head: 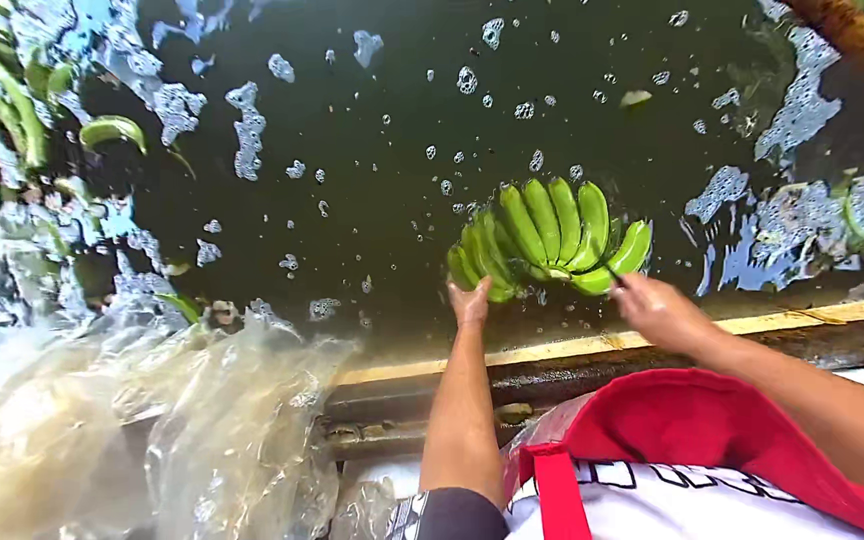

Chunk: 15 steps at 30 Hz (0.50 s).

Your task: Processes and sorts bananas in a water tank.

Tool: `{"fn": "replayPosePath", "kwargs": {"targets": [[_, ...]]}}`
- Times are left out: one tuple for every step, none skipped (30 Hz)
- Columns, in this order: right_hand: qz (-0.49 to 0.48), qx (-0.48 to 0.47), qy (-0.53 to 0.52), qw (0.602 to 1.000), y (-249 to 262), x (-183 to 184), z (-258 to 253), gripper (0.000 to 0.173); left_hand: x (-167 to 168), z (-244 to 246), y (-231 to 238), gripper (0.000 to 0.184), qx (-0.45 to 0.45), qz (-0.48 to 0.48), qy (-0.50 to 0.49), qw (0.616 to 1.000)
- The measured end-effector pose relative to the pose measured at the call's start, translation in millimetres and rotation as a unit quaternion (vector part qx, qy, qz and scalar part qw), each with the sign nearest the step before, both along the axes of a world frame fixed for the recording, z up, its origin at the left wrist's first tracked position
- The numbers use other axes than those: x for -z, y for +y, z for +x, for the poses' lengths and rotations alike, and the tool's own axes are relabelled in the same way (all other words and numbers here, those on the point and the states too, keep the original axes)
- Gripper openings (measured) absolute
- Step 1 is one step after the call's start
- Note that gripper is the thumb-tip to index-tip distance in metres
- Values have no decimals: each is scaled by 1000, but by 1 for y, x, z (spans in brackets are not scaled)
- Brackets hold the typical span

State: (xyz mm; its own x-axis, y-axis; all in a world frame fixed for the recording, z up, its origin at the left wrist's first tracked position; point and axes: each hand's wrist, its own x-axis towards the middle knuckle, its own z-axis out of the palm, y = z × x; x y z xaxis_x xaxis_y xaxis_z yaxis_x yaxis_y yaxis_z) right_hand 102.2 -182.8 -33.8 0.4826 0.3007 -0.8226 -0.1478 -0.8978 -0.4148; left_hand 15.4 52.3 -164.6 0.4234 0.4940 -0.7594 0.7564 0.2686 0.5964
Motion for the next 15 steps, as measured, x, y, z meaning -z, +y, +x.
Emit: {"fn": "replayPosePath", "kwargs": {"targets": [[-11, 19, -12, 1000, -18, 3, 10, 35, -1, -3, 8, 86, 41, 35, 24, 998], [-33, 29, -8, 999, -35, 8, 20, 37, -6, -5, 13, 86, 77, 75, 55, 993], [-56, 35, 3, 998, -49, 13, 25, 38, -15, -7, 15, 89, 116, 127, 90, 981], [-71, 38, 14, 997, -60, 18, 27, 39, -25, -8, 14, 95, 155, 188, 107, 964], [-79, 39, 22, 996, -67, 21, 27, 40, -32, -9, 11, 99, 187, 242, 93, 948], [-79, 40, 29, 996, -70, 23, 24, 39, -34, -8, 5, 100, 209, 285, 46, 934], [-74, 42, 42, 995, -70, 24, 18, 39, -33, -5, -4, 100, 229, 305, -10, 924], [-65, 44, 56, 995, -66, 23, 12, 39, -32, 4, -14, 102, 244, 291, -53, 923], [-53, 42, 66, 996, -62, 22, 7, 38, -30, 17, -27, 106, 246, 256, -74, 932], [-42, 39, 79, 995, -57, 21, 2, 38, -28, 32, -40, 110, 230, 210, -70, 948], [-29, 39, 91, 995, -53, 21, -2, 37, -23, 48, -54, 116, 200, 157, -42, 966], [-18, 40, 98, 994, -50, 23, -6, 37, -14, 62, -64, 121, 160, 104, 2, 982], [-12, 43, 102, 994, -47, 26, -9, 37, -2, 73, -73, 122, 111, 54, 43, 991], [-9, 48, 108, 993, -44, 27, -11, 38, 10, 81, -80, 121, 58, 14, 71, 996], [-10, 55, 121, 991, -41, 27, -10, 39, 17, 87, -85, 117, 17, -20, 90, 996]]}}
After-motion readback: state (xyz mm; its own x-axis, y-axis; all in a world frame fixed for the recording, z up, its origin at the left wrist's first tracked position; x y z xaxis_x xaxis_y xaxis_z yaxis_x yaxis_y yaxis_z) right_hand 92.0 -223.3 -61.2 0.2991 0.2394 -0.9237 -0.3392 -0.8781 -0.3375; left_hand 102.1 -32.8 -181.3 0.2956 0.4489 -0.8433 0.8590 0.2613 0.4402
